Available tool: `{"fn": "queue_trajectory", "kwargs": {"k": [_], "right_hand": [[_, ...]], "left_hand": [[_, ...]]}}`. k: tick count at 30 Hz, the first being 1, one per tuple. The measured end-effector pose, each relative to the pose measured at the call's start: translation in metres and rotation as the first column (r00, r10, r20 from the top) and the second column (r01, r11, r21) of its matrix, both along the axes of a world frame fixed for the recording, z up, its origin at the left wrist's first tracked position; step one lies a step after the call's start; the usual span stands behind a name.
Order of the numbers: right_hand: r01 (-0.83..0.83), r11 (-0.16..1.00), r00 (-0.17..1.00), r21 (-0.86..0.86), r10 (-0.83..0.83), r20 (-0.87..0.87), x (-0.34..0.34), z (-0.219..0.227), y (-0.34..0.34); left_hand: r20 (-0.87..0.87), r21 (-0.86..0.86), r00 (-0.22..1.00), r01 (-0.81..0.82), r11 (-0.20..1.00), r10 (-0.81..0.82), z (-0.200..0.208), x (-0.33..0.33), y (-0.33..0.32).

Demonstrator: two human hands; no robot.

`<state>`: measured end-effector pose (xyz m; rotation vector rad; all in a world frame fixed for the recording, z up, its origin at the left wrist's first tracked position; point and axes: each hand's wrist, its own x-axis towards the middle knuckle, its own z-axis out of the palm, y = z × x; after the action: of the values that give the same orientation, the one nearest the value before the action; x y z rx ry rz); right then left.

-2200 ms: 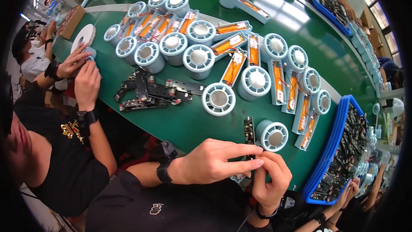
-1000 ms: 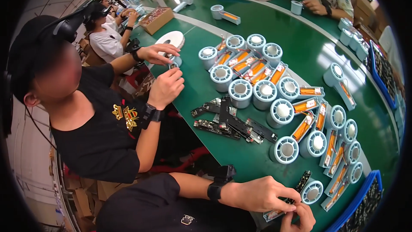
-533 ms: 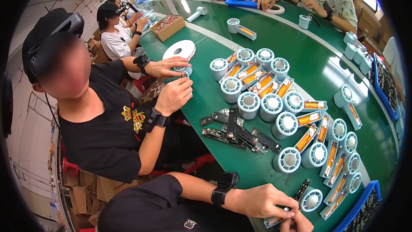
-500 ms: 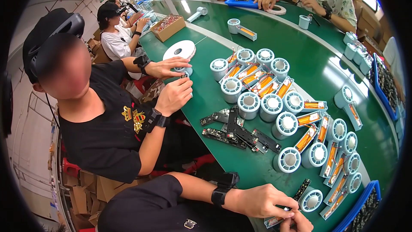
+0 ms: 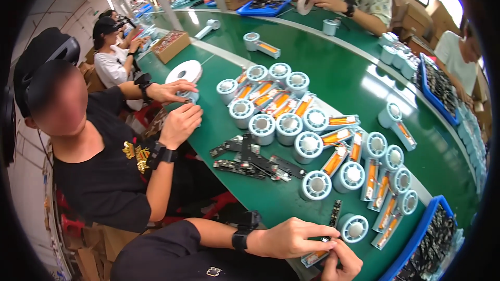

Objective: The person picks up a circuit board from a blue tray and aligns it with the internal components of a handheld fan. They then connect the wiring from the battery and motor to the board before setting the assembly back onto the green work surface.

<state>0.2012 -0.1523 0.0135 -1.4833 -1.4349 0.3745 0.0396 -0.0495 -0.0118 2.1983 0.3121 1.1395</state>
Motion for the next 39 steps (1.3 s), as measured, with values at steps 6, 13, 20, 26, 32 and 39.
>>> {"fn": "queue_trajectory", "kwargs": {"k": [6,13,20,26,32,39], "right_hand": [[-0.062,0.989,0.984,-0.133,0.038,-0.174,0.004,-0.003,-0.004],[-0.065,0.990,0.986,-0.126,0.044,-0.162,0.008,-0.008,-0.026],[-0.062,0.989,0.986,-0.133,0.040,-0.162,0.006,-0.011,-0.030],[0.039,0.994,0.991,-0.104,-0.052,-0.126,0.003,-0.009,-0.016],[0.034,0.997,0.995,-0.075,-0.041,-0.090,0.007,-0.011,-0.007],[0.026,0.998,0.999,-0.057,-0.028,-0.038,0.014,-0.002,-0.007]], "left_hand": [[-0.043,-0.002,0.999,-0.028,1.000,0.028,-0.003,-0.004,0.002],[-0.065,0.036,0.998,-0.005,0.999,0.007,-0.001,0.001,-0.006],[-0.039,0.041,0.997,-0.068,0.997,0.070,-0.003,0.007,-0.028],[-0.120,0.032,0.992,-0.029,0.999,0.033,0.009,0.011,-0.005],[-0.147,0.015,0.988,-0.033,0.999,0.035,0.015,0.012,-0.009],[-0.142,0.056,0.989,-0.041,0.998,0.049,0.004,0.018,-0.016]]}}
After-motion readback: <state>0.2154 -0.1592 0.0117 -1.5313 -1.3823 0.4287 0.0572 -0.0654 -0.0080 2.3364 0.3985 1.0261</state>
